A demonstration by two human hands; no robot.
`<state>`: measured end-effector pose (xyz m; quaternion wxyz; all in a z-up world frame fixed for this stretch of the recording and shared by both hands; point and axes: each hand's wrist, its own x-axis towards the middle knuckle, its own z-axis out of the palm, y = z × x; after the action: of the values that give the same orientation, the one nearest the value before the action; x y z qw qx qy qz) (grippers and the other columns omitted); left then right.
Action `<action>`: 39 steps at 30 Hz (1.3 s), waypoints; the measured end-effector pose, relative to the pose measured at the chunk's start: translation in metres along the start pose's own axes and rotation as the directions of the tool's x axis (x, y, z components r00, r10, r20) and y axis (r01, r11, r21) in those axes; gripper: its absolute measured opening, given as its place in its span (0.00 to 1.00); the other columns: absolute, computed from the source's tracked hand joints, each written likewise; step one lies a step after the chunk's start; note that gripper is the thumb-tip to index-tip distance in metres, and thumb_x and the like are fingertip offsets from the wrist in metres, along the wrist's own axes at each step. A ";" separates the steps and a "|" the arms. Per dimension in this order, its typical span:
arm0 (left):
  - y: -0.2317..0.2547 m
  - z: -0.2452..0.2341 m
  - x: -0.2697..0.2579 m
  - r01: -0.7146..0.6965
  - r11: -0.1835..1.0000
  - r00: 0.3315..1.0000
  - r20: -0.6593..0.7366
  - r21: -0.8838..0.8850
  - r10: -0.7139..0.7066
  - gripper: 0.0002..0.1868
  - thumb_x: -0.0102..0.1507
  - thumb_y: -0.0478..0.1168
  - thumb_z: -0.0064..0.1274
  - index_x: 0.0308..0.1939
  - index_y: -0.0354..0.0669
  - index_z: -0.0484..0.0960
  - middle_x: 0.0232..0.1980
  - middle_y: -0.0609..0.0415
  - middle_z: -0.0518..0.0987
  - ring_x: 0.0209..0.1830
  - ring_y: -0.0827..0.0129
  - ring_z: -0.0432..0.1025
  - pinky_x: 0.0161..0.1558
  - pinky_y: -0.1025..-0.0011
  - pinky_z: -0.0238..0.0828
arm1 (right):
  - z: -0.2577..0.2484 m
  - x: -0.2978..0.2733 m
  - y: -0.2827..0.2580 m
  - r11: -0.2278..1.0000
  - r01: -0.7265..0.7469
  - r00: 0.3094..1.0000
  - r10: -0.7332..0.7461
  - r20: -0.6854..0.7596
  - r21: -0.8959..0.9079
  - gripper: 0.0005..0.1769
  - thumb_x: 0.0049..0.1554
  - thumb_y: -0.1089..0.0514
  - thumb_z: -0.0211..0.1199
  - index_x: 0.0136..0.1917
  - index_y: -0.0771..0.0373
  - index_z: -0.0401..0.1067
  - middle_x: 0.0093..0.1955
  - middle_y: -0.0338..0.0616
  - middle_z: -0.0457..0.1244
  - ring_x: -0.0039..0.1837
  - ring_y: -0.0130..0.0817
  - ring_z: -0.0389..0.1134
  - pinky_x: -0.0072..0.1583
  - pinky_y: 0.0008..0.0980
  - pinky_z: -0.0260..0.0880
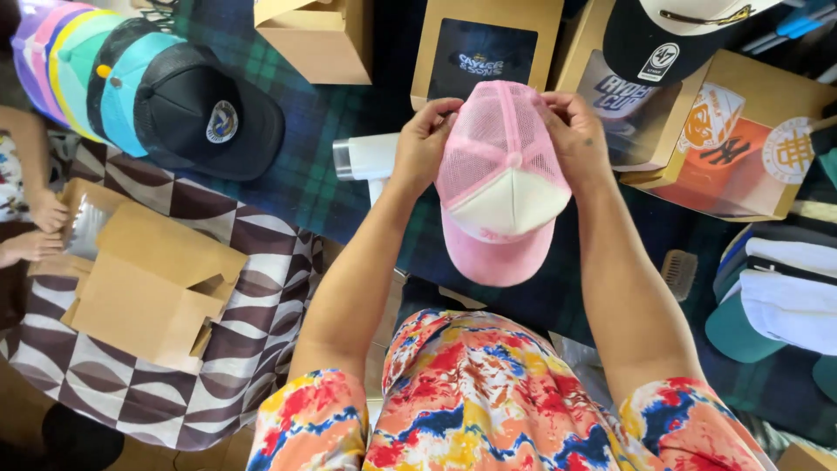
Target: Cleaning and steaming a pink mesh cap using a brush and a handheld steamer.
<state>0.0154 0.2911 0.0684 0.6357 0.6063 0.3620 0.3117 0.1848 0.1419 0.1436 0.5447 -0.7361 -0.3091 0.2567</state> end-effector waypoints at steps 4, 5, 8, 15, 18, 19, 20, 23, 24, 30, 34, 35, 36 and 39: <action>0.003 0.002 -0.006 0.101 0.994 0.995 -0.030 0.043 -0.100 0.10 0.68 0.43 0.56 0.51 0.56 0.87 0.26 0.60 0.72 0.31 0.76 0.68 0.39 0.74 0.70 | -0.002 -0.014 -0.011 0.957 -0.284 0.958 0.281 -0.061 -0.062 0.13 0.63 0.36 0.65 0.55 0.39 0.79 0.46 0.28 0.70 0.50 0.20 0.71 0.57 0.27 0.71; 0.010 -0.003 -0.012 0.139 0.987 0.990 -0.022 0.079 -0.138 0.13 0.69 0.46 0.54 0.56 0.55 0.85 0.39 0.53 0.76 0.44 0.65 0.72 0.50 0.66 0.71 | -0.006 -0.025 -0.018 0.984 -0.170 0.985 0.171 -0.011 0.057 0.17 0.66 0.42 0.60 0.60 0.53 0.76 0.54 0.43 0.68 0.58 0.31 0.68 0.65 0.37 0.65; 0.030 -0.006 -0.041 0.174 0.983 0.984 0.034 0.058 -0.177 0.21 0.72 0.53 0.47 0.65 0.52 0.78 0.59 0.40 0.77 0.64 0.50 0.71 0.67 0.54 0.65 | -0.005 -0.044 -0.024 0.981 -0.045 0.999 0.045 0.000 0.187 0.21 0.69 0.49 0.55 0.66 0.66 0.71 0.63 0.58 0.64 0.68 0.43 0.64 0.73 0.48 0.59; 0.034 0.023 -0.071 0.119 0.969 0.985 -0.100 -0.217 -0.143 0.24 0.75 0.53 0.43 0.69 0.44 0.75 0.65 0.37 0.76 0.69 0.53 0.68 0.72 0.53 0.59 | 0.015 -0.064 0.009 0.952 -0.107 0.988 0.134 -0.076 0.287 0.22 0.71 0.50 0.48 0.72 0.64 0.63 0.70 0.58 0.58 0.73 0.44 0.59 0.75 0.48 0.54; 0.038 0.033 -0.090 0.204 0.968 0.976 -0.046 -0.145 -0.212 0.25 0.72 0.56 0.46 0.68 0.50 0.77 0.67 0.42 0.76 0.71 0.53 0.68 0.72 0.56 0.61 | -0.005 -0.101 0.026 0.934 -0.108 0.982 0.153 -0.109 0.341 0.23 0.71 0.50 0.46 0.75 0.63 0.59 0.73 0.58 0.56 0.75 0.44 0.57 0.77 0.49 0.52; 0.041 0.040 -0.097 0.209 0.967 0.976 -0.030 -0.143 -0.215 0.25 0.72 0.56 0.46 0.68 0.50 0.77 0.67 0.42 0.76 0.71 0.53 0.68 0.72 0.56 0.61 | -0.011 -0.117 0.031 0.934 -0.109 0.979 0.159 -0.124 0.340 0.23 0.71 0.50 0.46 0.75 0.63 0.59 0.73 0.58 0.56 0.75 0.44 0.57 0.77 0.49 0.52; 0.044 0.046 -0.103 0.235 0.966 0.972 0.028 -0.107 -0.234 0.24 0.72 0.57 0.46 0.68 0.53 0.77 0.67 0.43 0.77 0.71 0.52 0.68 0.72 0.56 0.62 | -0.018 -0.133 0.037 0.925 -0.115 0.975 0.176 -0.139 0.361 0.24 0.71 0.50 0.44 0.76 0.62 0.57 0.74 0.58 0.55 0.76 0.45 0.56 0.77 0.49 0.51; 0.049 0.064 -0.122 0.280 0.958 0.953 0.133 -0.056 -0.271 0.24 0.72 0.56 0.45 0.69 0.58 0.76 0.68 0.45 0.77 0.71 0.52 0.68 0.72 0.56 0.63 | -0.030 -0.172 0.052 0.909 -0.120 0.961 0.208 -0.184 0.400 0.25 0.72 0.51 0.41 0.79 0.61 0.54 0.77 0.58 0.52 0.78 0.45 0.53 0.78 0.49 0.49; 0.051 0.070 -0.125 0.297 0.954 0.944 0.165 -0.040 -0.287 0.24 0.72 0.56 0.46 0.70 0.60 0.74 0.69 0.46 0.76 0.72 0.53 0.67 0.72 0.56 0.63 | -0.032 -0.181 0.057 0.899 -0.118 0.956 0.218 -0.198 0.422 0.26 0.72 0.51 0.40 0.80 0.61 0.52 0.79 0.58 0.51 0.79 0.45 0.52 0.79 0.49 0.48; 0.011 0.068 -0.110 0.046 0.999 0.958 0.285 -0.002 -0.044 0.19 0.75 0.49 0.44 0.70 0.61 0.75 0.68 0.48 0.75 0.73 0.56 0.65 0.74 0.54 0.58 | -0.063 -0.177 0.097 0.888 -0.098 0.957 0.208 -0.203 0.450 0.29 0.74 0.54 0.40 0.83 0.67 0.44 0.84 0.64 0.41 0.85 0.53 0.42 0.81 0.58 0.39; 0.025 0.072 -0.102 -0.097 0.995 0.933 0.343 -0.036 0.104 0.17 0.76 0.45 0.43 0.67 0.59 0.79 0.69 0.54 0.75 0.74 0.62 0.66 0.75 0.59 0.58 | -0.083 -0.146 0.084 0.951 -0.043 0.977 0.104 -0.186 0.306 0.26 0.75 0.57 0.42 0.84 0.62 0.48 0.84 0.53 0.47 0.84 0.39 0.45 0.82 0.43 0.42; 0.021 0.072 -0.100 -0.041 0.999 0.927 0.371 -0.036 0.051 0.16 0.75 0.45 0.45 0.65 0.59 0.80 0.67 0.55 0.77 0.72 0.62 0.67 0.74 0.58 0.60 | -0.084 -0.137 0.081 0.989 -0.028 0.988 0.049 -0.145 0.143 0.26 0.74 0.57 0.44 0.82 0.62 0.51 0.81 0.53 0.50 0.82 0.40 0.49 0.81 0.43 0.45; 0.016 0.073 -0.099 0.016 0.999 0.917 0.399 -0.033 -0.002 0.16 0.74 0.45 0.47 0.64 0.59 0.82 0.66 0.56 0.78 0.70 0.63 0.69 0.72 0.57 0.61 | -0.086 -0.129 0.079 1.000 -0.004 0.995 0.002 -0.096 -0.023 0.25 0.72 0.58 0.46 0.80 0.63 0.55 0.79 0.53 0.54 0.80 0.42 0.52 0.79 0.42 0.49; -0.004 0.070 -0.086 0.291 0.951 0.891 0.331 0.106 -0.310 0.15 0.72 0.51 0.46 0.59 0.64 0.85 0.57 0.57 0.82 0.60 0.65 0.75 0.65 0.60 0.69 | -0.092 -0.121 0.079 0.865 0.100 0.994 -0.062 0.094 -0.491 0.22 0.69 0.61 0.53 0.75 0.64 0.65 0.71 0.54 0.63 0.74 0.47 0.63 0.75 0.40 0.59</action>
<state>0.0273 0.1812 0.0719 0.7132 0.6049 0.3429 0.0892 0.1827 -0.0232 0.0980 0.3364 -0.8273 -0.4152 0.1734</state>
